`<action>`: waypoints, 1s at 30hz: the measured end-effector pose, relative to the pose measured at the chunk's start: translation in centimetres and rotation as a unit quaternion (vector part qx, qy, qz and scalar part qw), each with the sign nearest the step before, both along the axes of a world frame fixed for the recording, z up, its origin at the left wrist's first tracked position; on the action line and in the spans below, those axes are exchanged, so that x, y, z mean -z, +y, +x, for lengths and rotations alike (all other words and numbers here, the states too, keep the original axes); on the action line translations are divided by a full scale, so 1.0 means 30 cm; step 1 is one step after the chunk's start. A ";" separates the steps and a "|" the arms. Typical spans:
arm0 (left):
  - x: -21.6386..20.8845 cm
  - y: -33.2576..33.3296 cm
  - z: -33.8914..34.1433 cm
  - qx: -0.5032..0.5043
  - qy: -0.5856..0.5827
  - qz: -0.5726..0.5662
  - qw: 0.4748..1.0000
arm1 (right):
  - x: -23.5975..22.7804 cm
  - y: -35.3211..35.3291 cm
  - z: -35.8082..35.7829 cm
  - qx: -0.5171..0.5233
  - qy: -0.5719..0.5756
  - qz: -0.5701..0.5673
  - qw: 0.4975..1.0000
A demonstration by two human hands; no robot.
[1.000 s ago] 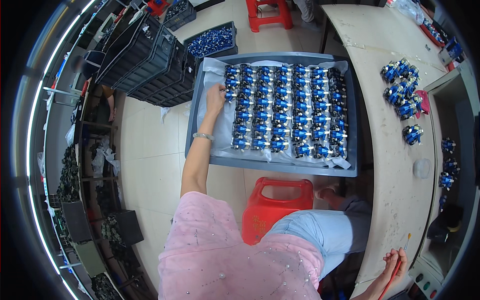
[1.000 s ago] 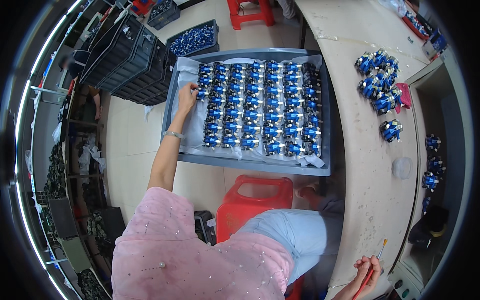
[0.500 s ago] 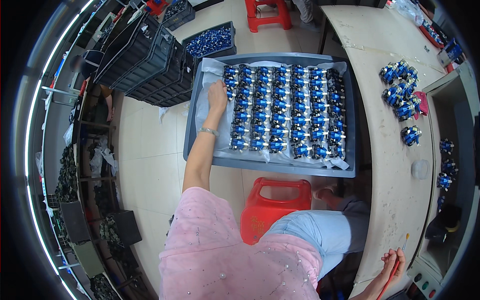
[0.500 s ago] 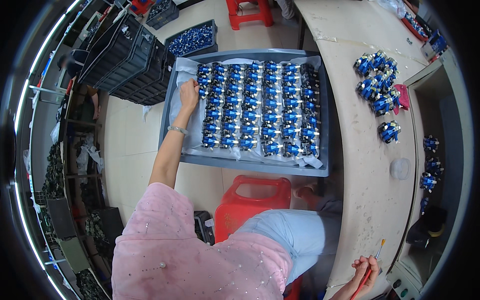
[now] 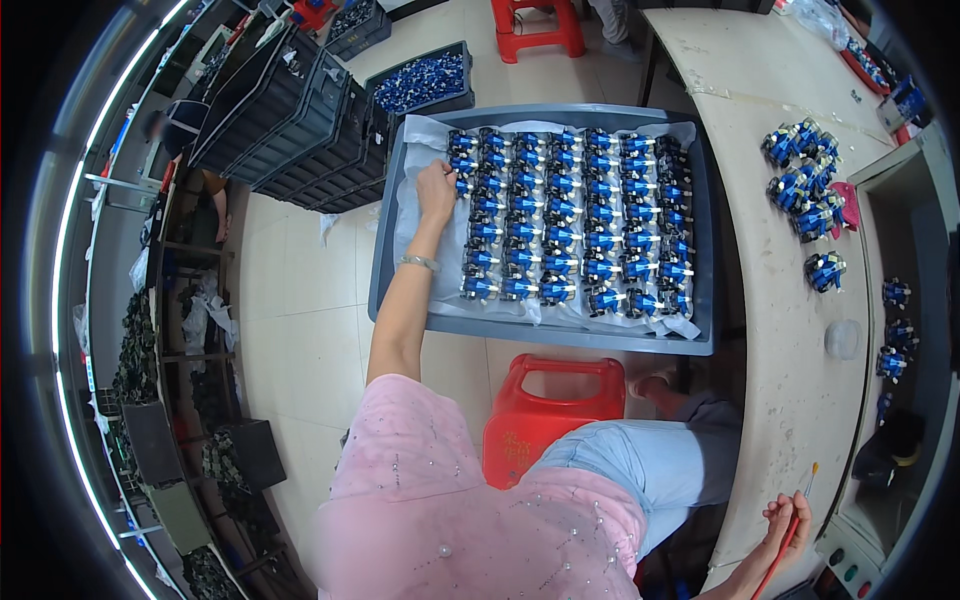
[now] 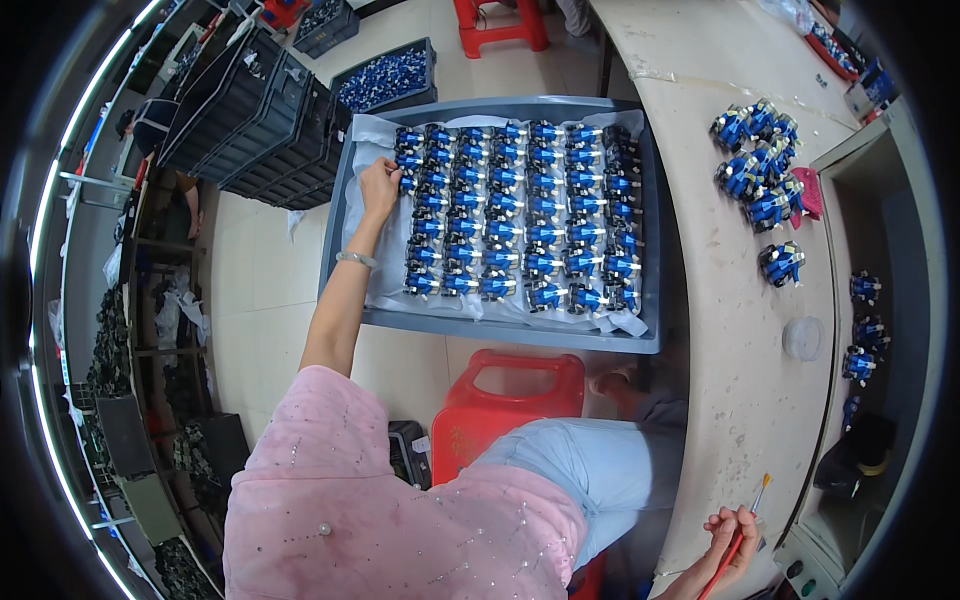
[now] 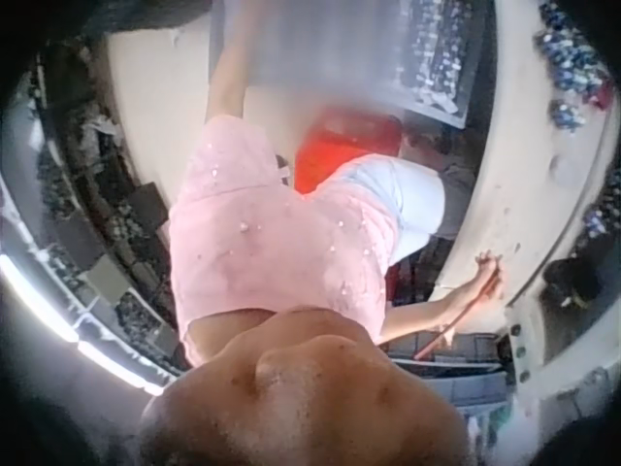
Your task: The person assembles small blue and silver mechanical toy units by hand at a factory workbench, then applies finishing touches with a paintbrush and a precision tool.
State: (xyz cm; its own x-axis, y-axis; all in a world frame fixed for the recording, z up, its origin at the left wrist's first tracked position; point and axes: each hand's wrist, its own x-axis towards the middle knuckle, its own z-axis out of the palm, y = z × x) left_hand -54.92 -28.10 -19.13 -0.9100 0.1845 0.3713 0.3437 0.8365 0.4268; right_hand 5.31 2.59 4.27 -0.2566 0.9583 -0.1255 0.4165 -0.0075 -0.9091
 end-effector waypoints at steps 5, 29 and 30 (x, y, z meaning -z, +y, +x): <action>-0.004 -0.038 -0.011 -0.094 -0.042 0.037 0.994 | -0.014 -0.002 0.003 -0.001 -0.026 0.008 1.000; -0.328 0.412 0.307 0.220 0.036 0.246 0.943 | -0.009 0.077 0.198 0.115 -0.354 0.183 0.910; -0.356 0.443 0.345 0.247 0.054 0.258 0.933 | -0.005 0.080 0.208 0.108 -0.373 0.156 0.908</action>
State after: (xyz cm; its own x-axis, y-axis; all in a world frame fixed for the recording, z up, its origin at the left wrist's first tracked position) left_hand -44.59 -14.79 -8.44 -0.7131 0.3437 0.6111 0.6974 0.2578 0.6687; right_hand 11.54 4.98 4.42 -0.0138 0.9950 0.0993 0.9369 0.0476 -0.3463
